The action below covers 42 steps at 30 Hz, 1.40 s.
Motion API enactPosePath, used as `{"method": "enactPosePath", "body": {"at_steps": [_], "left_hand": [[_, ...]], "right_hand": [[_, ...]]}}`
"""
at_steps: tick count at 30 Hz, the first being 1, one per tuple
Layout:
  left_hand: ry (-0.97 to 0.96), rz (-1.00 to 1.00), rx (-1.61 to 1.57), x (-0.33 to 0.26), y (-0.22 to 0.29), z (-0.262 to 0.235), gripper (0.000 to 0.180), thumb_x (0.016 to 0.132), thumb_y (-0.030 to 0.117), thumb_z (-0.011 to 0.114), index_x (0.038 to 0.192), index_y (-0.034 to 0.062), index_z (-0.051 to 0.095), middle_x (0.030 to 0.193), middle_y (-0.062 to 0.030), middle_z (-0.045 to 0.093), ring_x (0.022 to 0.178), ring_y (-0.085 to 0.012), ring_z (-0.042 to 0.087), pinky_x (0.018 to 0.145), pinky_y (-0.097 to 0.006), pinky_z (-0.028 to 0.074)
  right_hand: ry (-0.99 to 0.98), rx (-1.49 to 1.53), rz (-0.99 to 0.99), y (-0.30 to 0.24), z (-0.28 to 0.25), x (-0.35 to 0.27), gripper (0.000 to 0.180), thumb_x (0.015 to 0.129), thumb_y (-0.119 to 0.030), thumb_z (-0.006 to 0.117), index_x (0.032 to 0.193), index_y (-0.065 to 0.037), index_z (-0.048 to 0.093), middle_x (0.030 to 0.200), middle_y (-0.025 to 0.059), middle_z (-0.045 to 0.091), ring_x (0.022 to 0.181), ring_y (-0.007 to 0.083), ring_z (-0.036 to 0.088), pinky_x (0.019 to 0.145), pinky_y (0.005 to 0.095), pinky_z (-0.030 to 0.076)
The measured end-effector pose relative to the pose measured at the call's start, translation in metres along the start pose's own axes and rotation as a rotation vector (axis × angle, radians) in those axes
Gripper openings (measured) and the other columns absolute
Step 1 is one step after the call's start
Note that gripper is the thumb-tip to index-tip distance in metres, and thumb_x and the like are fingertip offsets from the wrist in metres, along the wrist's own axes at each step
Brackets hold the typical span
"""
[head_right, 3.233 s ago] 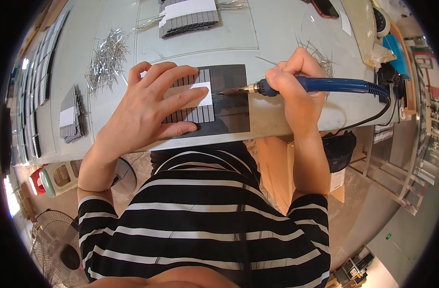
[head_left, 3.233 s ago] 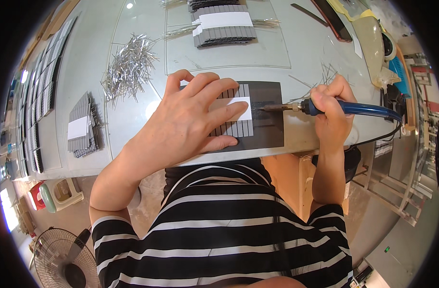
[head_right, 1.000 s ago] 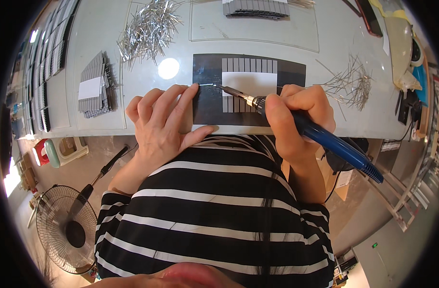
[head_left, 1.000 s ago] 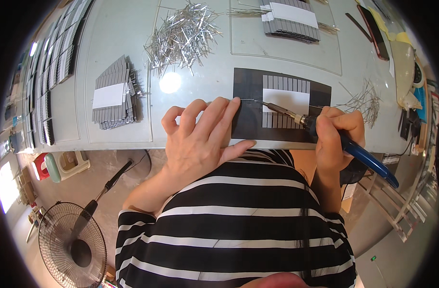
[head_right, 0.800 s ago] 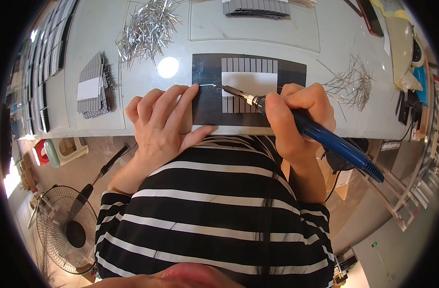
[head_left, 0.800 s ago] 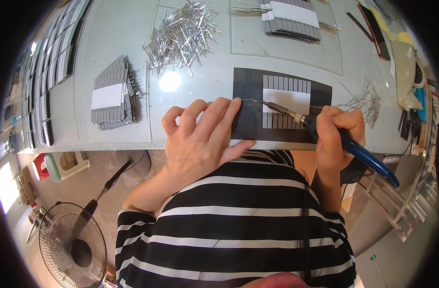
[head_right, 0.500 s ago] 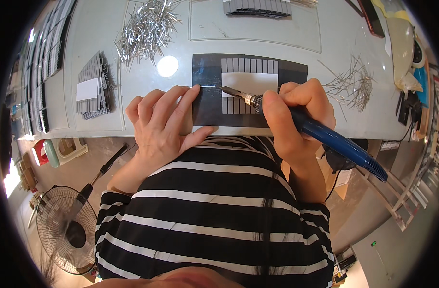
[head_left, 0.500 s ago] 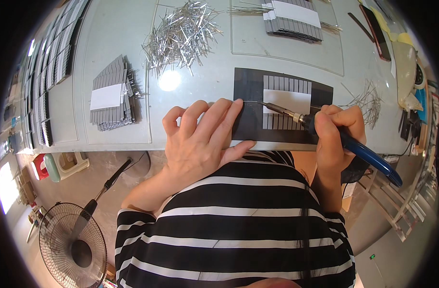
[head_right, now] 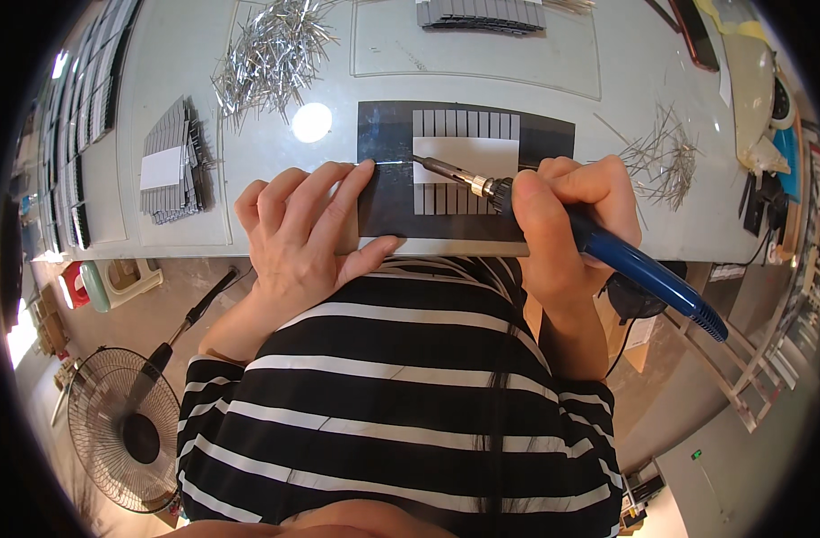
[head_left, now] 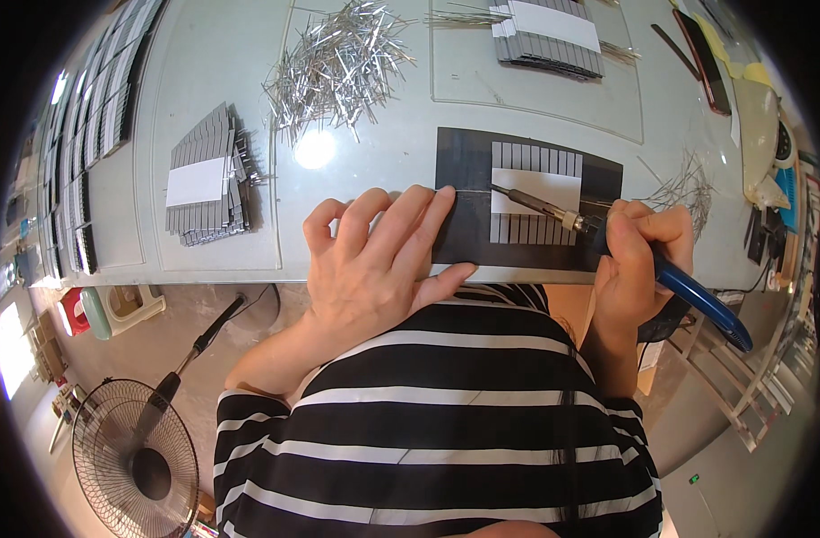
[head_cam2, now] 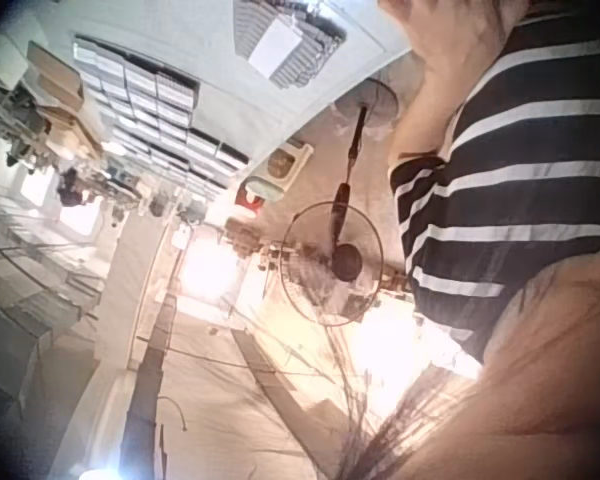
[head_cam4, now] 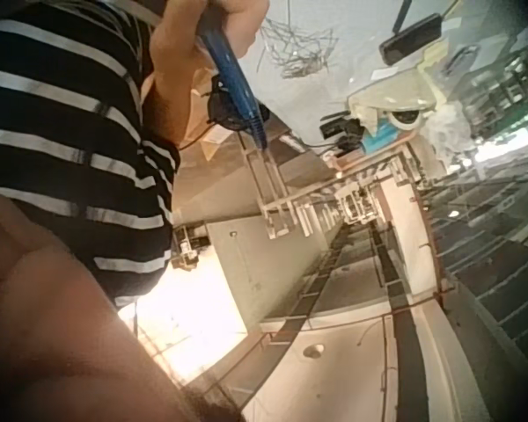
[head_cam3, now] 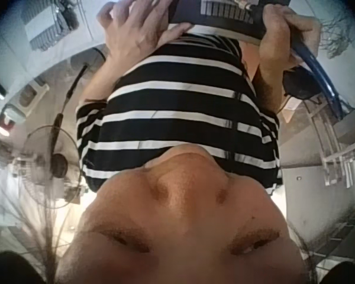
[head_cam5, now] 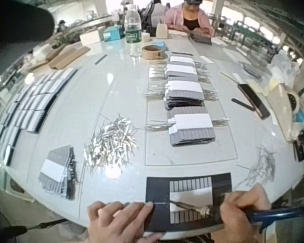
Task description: The person solders metallic wire strips onto rectangular plates using a soldering iron, presses and aligns the components by hand, and stacks the assembled pieces on the table.
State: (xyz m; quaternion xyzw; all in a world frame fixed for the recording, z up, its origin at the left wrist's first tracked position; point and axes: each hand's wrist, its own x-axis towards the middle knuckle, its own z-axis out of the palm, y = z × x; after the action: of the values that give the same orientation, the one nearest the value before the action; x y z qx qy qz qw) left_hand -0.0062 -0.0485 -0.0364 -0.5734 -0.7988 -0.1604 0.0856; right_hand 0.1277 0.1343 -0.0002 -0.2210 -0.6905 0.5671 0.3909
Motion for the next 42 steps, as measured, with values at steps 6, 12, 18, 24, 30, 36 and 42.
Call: {"method": "enactPosePath", "body": {"at_steps": [6,12,18,24,30,36,42], "left_hand": [[-0.004,-0.001,-0.004,0.001,0.000,0.000,0.060,0.082,0.056,0.066,0.125,0.0134,0.064,0.117,0.0008,0.058,0.103,-0.0202,0.047,0.092,-0.039,0.030],[-0.010,0.005,0.001,0.001,0.000,-0.001,0.060,0.081,0.055,0.067,0.125,0.0136,0.064,0.117,0.0012,0.057,0.103,-0.0201,0.047,0.092,-0.039,0.030],[-0.009,0.008,0.012,0.001,0.000,-0.001,0.060,0.081,0.055,0.066,0.125,0.0134,0.064,0.118,0.0013,0.057,0.103,-0.0201,0.047,0.091,-0.039,0.031],[-0.004,0.014,0.015,0.001,0.000,-0.001,0.060,0.082,0.056,0.065,0.125,0.0133,0.064,0.118,0.0014,0.057,0.103,-0.0200,0.047,0.091,-0.039,0.031],[0.013,-0.002,-0.004,0.001,0.000,0.000,0.064,0.082,0.058,0.064,0.127,0.0126,0.062,0.118,-0.0003,0.056,0.106,-0.0208,0.045,0.093,-0.039,0.031],[0.032,-0.038,-0.028,0.000,0.000,0.001,0.072,0.080,0.062,0.065,0.128,0.0086,0.061,0.121,-0.0042,0.054,0.109,-0.0237,0.044,0.095,-0.040,0.032],[0.035,-0.042,-0.026,0.000,-0.001,0.001,0.075,0.079,0.063,0.066,0.130,0.0075,0.059,0.122,-0.0068,0.053,0.109,-0.0255,0.044,0.094,-0.041,0.033]], "right_hand": [[-0.046,0.003,0.004,-0.001,0.001,0.001,0.019,0.078,0.008,0.054,0.073,-0.003,0.040,0.063,0.0014,0.036,0.055,0.0088,0.036,0.057,0.0260,0.033],[-0.065,0.014,-0.156,0.014,-0.002,0.001,0.024,0.077,0.014,0.062,0.073,-0.002,0.045,0.062,-0.0013,0.038,0.049,0.0053,0.036,0.046,0.0249,0.029],[-0.089,0.020,-0.140,0.016,-0.002,0.001,0.024,0.076,0.013,0.064,0.072,-0.002,0.045,0.062,-0.0012,0.039,0.048,0.0056,0.038,0.045,0.0249,0.030],[-0.092,0.003,-0.133,0.015,0.000,0.002,0.025,0.076,0.012,0.065,0.071,-0.002,0.045,0.061,-0.0014,0.038,0.048,0.0057,0.036,0.045,0.0247,0.029],[-0.157,-0.127,-0.167,0.006,0.001,0.005,0.026,0.076,0.010,0.066,0.070,-0.003,0.043,0.056,-0.0010,0.036,0.045,0.0064,0.033,0.041,0.0250,0.026],[-0.169,-0.120,-0.153,0.009,-0.002,0.006,0.026,0.076,0.010,0.065,0.070,-0.003,0.043,0.055,-0.0005,0.039,0.045,0.0065,0.032,0.041,0.0246,0.026],[-0.192,-0.029,-0.133,0.011,-0.004,0.006,0.025,0.078,0.010,0.065,0.072,-0.003,0.044,0.055,-0.0008,0.040,0.046,0.0057,0.035,0.042,0.0250,0.027]]}}
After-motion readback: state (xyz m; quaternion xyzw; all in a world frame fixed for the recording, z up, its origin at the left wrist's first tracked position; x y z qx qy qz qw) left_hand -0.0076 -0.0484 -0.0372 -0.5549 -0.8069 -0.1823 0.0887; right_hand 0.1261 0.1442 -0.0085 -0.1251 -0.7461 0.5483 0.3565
